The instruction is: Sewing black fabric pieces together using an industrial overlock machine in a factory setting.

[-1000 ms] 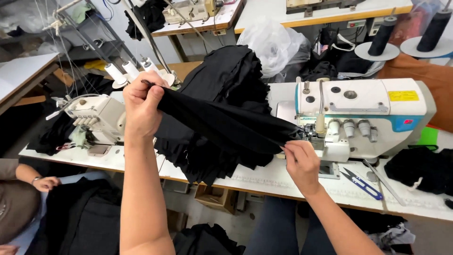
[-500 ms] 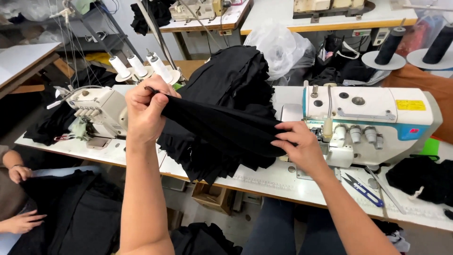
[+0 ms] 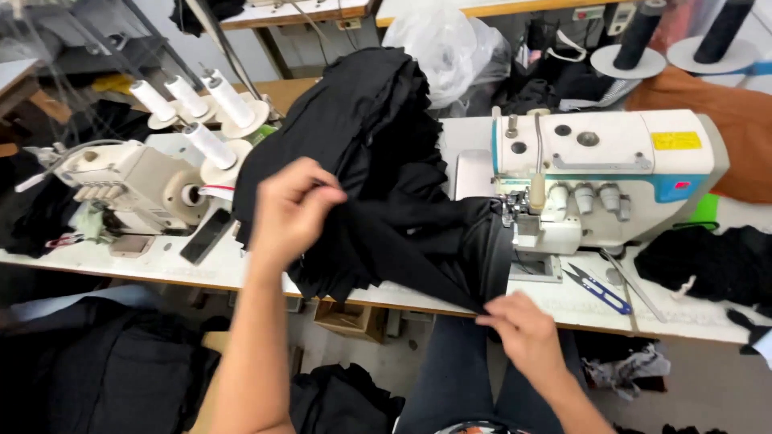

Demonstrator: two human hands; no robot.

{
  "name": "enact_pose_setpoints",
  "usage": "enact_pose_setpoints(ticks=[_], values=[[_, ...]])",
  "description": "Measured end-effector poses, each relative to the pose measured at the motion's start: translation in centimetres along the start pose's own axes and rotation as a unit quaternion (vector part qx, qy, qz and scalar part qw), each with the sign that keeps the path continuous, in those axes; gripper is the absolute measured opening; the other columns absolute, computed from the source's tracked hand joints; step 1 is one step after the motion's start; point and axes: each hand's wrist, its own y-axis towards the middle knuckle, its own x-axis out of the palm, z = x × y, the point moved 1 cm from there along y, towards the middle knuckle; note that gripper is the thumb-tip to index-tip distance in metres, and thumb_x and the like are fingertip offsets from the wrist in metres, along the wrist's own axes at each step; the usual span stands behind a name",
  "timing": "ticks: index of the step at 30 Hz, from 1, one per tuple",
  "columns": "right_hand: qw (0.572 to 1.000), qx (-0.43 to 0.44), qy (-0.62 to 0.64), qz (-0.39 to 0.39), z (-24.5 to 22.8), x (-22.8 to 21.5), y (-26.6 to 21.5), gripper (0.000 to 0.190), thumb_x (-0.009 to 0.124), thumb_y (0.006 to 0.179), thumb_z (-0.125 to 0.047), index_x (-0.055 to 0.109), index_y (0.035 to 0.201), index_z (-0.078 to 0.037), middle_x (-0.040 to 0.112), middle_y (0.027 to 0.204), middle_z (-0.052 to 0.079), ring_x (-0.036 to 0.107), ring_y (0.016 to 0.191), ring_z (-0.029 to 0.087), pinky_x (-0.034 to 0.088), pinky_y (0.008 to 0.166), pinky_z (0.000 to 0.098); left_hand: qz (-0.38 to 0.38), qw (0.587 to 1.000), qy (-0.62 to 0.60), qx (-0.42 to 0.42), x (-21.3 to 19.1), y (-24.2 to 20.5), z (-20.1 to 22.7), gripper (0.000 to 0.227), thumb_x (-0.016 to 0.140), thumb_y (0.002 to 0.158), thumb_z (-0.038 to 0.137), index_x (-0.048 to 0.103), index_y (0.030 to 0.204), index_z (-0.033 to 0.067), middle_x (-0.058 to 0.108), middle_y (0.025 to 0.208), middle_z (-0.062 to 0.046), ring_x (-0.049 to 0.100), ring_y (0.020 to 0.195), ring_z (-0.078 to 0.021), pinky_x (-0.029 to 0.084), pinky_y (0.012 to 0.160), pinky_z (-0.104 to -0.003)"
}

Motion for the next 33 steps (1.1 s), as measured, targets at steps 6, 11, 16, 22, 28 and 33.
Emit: enact_pose_setpoints(ticks=[6, 11, 16, 22, 28, 33], values=[[0.988, 0.144, 0.060, -0.011, 6.7, 1.8, -6.2, 0.017, 0.061, 0.089, 0.010, 0.076, 0.095, 0.008, 0.075, 0.104, 0.024, 0.077, 0.095, 0.033, 0.077, 0.080, 0.0378, -0.164, 0.985, 0.053, 0.023, 23.0, -5.2, -8.0, 0.025, 0.071, 0.093, 0.025, 0.074, 0.111, 0.0084, 0.076, 0.110, -0.006, 0.066, 0.105, -0.0297, 0.051, 0.095, -0.038], [0.995, 0.089, 0.038, -0.017, 7.1, 1.8, -7.4, 0.018, 0.062, 0.091, 0.008, 0.075, 0.102, 0.003, 0.074, 0.106, 0.021, 0.074, 0.094, 0.029, 0.077, 0.078, 0.0365, -0.165, 0.985, 0.033, 0.025, 28.4, -5.9, -10.2, 0.035, 0.073, 0.095, 0.014, 0.066, 0.128, 0.0019, 0.068, 0.085, -0.010, 0.058, 0.099, -0.0300, 0.053, 0.067, -0.042], [0.993, 0.110, 0.048, -0.005, 7.0, 1.8, -6.1, 0.020, 0.059, 0.091, 0.008, 0.075, 0.102, 0.005, 0.075, 0.103, 0.020, 0.074, 0.093, 0.028, 0.078, 0.078, 0.0361, -0.141, 0.989, 0.026, 0.031, 29.4, -5.2, -12.1, 0.029, 0.072, 0.096, 0.012, 0.068, 0.124, 0.0075, 0.067, 0.084, -0.005, 0.060, 0.106, -0.0292, 0.043, 0.074, -0.040], [0.997, 0.074, 0.014, 0.008, 7.1, 1.2, -2.1, 0.017, 0.059, 0.089, 0.014, 0.074, 0.096, 0.009, 0.075, 0.098, 0.021, 0.076, 0.091, 0.029, 0.076, 0.078, 0.0349, -0.166, 0.986, -0.010, 0.012, 30.0, -1.0, -13.9, 0.024, 0.064, 0.100, 0.016, 0.055, 0.080, 0.0066, 0.076, 0.107, -0.009, 0.063, 0.107, -0.0341, 0.053, 0.078, -0.046], [0.994, 0.093, -0.057, 0.018, 8.1, 0.3, 1.6, 0.017, 0.067, 0.087, 0.008, 0.078, 0.097, 0.000, 0.079, 0.100, 0.012, 0.078, 0.089, 0.020, 0.069, 0.084, 0.0266, -0.184, 0.982, -0.011, -0.047, 31.3, 2.6, -16.2, 0.029, 0.068, 0.097, 0.018, 0.050, 0.078, 0.0045, 0.076, 0.103, -0.012, 0.064, 0.114, -0.0353, 0.055, 0.073, -0.047], [0.991, 0.072, -0.077, 0.078, 11.0, 0.0, 4.1, 0.013, 0.080, 0.082, 0.001, 0.080, 0.089, -0.010, 0.081, 0.089, 0.005, 0.078, 0.086, 0.026, 0.059, 0.076, 0.0363, -0.107, 0.993, -0.001, -0.057, 32.3, 5.0, -18.6, 0.021, 0.074, 0.091, 0.030, 0.067, 0.087, 0.0110, 0.072, 0.087, -0.009, 0.071, 0.099, -0.0347, 0.057, 0.084, -0.046]])
